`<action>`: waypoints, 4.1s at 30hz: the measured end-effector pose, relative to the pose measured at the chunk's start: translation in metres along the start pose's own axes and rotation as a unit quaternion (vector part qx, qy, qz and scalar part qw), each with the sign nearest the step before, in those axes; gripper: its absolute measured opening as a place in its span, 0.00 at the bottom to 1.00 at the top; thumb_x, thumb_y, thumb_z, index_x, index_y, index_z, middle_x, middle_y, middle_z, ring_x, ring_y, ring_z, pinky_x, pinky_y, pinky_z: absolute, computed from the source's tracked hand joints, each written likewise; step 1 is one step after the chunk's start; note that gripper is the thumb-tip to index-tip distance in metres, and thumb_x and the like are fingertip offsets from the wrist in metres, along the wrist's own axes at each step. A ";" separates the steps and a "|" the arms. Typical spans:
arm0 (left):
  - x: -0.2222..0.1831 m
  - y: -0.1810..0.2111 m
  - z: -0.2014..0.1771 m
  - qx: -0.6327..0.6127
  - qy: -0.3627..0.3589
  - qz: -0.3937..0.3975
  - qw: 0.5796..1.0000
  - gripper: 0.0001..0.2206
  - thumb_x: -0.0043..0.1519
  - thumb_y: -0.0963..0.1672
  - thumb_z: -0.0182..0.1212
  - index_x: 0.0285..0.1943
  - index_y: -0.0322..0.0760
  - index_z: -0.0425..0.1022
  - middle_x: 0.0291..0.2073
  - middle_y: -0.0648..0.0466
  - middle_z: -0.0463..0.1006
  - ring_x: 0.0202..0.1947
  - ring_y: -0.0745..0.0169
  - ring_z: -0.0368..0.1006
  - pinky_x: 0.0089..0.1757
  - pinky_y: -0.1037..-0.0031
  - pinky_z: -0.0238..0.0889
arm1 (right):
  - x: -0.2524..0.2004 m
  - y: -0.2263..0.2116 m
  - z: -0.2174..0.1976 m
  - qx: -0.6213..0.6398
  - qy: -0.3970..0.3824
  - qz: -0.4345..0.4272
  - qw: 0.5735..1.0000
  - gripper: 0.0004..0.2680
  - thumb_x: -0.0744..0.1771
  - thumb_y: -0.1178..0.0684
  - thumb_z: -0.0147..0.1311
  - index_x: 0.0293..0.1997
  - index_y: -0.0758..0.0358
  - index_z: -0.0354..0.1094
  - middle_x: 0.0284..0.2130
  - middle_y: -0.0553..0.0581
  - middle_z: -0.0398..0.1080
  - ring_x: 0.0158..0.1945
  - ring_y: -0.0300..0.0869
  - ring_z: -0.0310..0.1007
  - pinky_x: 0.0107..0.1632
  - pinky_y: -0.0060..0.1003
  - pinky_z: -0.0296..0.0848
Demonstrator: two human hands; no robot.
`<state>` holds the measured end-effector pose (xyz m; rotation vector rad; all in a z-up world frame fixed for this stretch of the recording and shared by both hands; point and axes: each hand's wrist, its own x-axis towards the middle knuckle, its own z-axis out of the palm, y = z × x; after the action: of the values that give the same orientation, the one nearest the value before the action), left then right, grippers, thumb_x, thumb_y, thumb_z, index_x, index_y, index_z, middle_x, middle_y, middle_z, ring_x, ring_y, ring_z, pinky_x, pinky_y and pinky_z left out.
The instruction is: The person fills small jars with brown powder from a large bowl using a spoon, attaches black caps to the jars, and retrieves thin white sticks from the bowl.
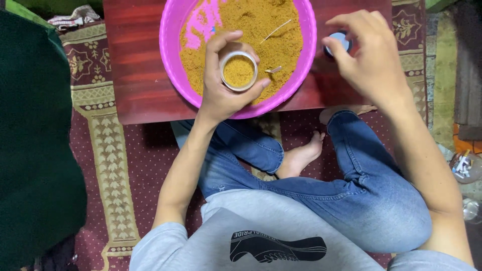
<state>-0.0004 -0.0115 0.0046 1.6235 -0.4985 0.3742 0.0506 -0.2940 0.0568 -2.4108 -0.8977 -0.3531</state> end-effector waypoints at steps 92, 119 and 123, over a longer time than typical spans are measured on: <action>0.092 0.002 0.172 -0.101 -0.014 -0.197 0.975 0.27 0.66 0.39 0.62 0.75 0.37 0.59 0.67 0.43 0.70 0.63 0.53 0.73 0.62 0.69 0.71 | -0.007 0.065 -0.001 0.757 0.109 0.258 0.590 0.19 0.69 0.52 0.47 0.69 0.66 0.56 0.68 0.65 0.59 0.70 0.48 0.61 0.73 0.44 0.63; 0.044 -0.047 0.222 -0.223 0.165 -0.038 0.960 0.23 0.77 0.45 0.47 0.80 0.45 0.45 0.75 0.48 0.55 0.75 0.44 0.63 0.76 0.52 0.60 | -0.053 0.052 0.004 0.603 0.094 0.275 0.743 0.18 0.70 0.65 0.39 0.70 0.72 0.49 0.68 0.72 0.59 0.73 0.54 0.59 0.74 0.42 0.62; 0.045 -0.054 0.227 -0.230 0.167 -0.041 0.958 0.25 0.78 0.44 0.47 0.82 0.46 0.43 0.76 0.49 0.56 0.75 0.46 0.64 0.74 0.55 0.64 | -0.061 0.053 0.010 0.529 0.085 0.239 0.810 0.16 0.71 0.65 0.40 0.70 0.72 0.50 0.68 0.70 0.59 0.74 0.53 0.59 0.75 0.43 0.60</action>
<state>0.0549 -0.2370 -0.0437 1.0976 -0.2348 0.4239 0.0412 -0.3543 0.0029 -1.4202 -0.2227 0.1279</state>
